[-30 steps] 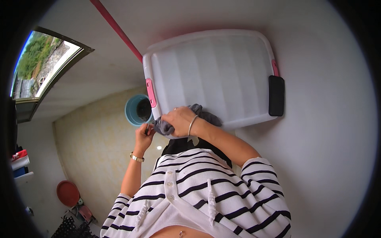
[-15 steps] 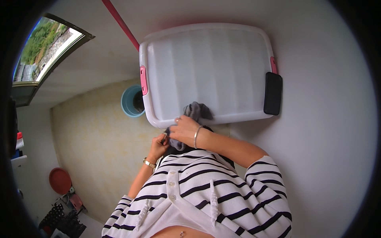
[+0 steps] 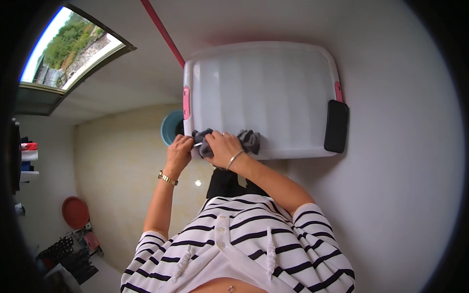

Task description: The person uses a small metal tool to scrape debris from a window sill. They then dip a cloth into a bucket of water, wring it out, and wipe the top of a white plastic storage bin.

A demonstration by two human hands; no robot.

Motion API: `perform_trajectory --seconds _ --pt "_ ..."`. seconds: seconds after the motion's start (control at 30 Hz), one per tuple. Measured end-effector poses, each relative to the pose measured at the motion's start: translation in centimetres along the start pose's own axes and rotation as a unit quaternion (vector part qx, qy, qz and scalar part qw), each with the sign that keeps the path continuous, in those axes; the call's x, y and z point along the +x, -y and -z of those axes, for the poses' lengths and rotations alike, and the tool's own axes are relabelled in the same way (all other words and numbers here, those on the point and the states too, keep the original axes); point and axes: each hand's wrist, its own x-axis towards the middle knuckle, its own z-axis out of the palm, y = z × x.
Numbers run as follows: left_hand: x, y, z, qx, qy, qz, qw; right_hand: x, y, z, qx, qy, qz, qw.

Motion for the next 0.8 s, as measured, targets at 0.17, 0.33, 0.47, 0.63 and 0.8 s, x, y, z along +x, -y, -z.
perform_trajectory --seconds 0.17,0.33,0.47,0.63,0.8 --pt "1.1 -0.7 0.8 -0.031 0.105 0.004 0.994 -0.1 -1.5 0.5 0.047 0.031 -0.017 0.998" --pt "1.2 0.4 1.0 -0.113 0.182 0.053 0.975 0.7 -1.1 2.4 0.092 0.096 -0.071 0.989" --pt "2.3 0.0 1.1 -0.295 0.251 0.092 0.917 0.1 -2.3 3.4 0.116 0.069 -0.097 0.986" --pt "3.5 -7.9 -2.1 -0.359 0.146 0.034 0.921 -4.6 -3.6 10.8 0.06 0.012 -0.09 0.994" --pt "7.4 -13.8 -6.3 -0.286 0.068 0.012 0.956 -8.5 -9.6 12.6 -0.056 -0.051 -0.233 0.969"
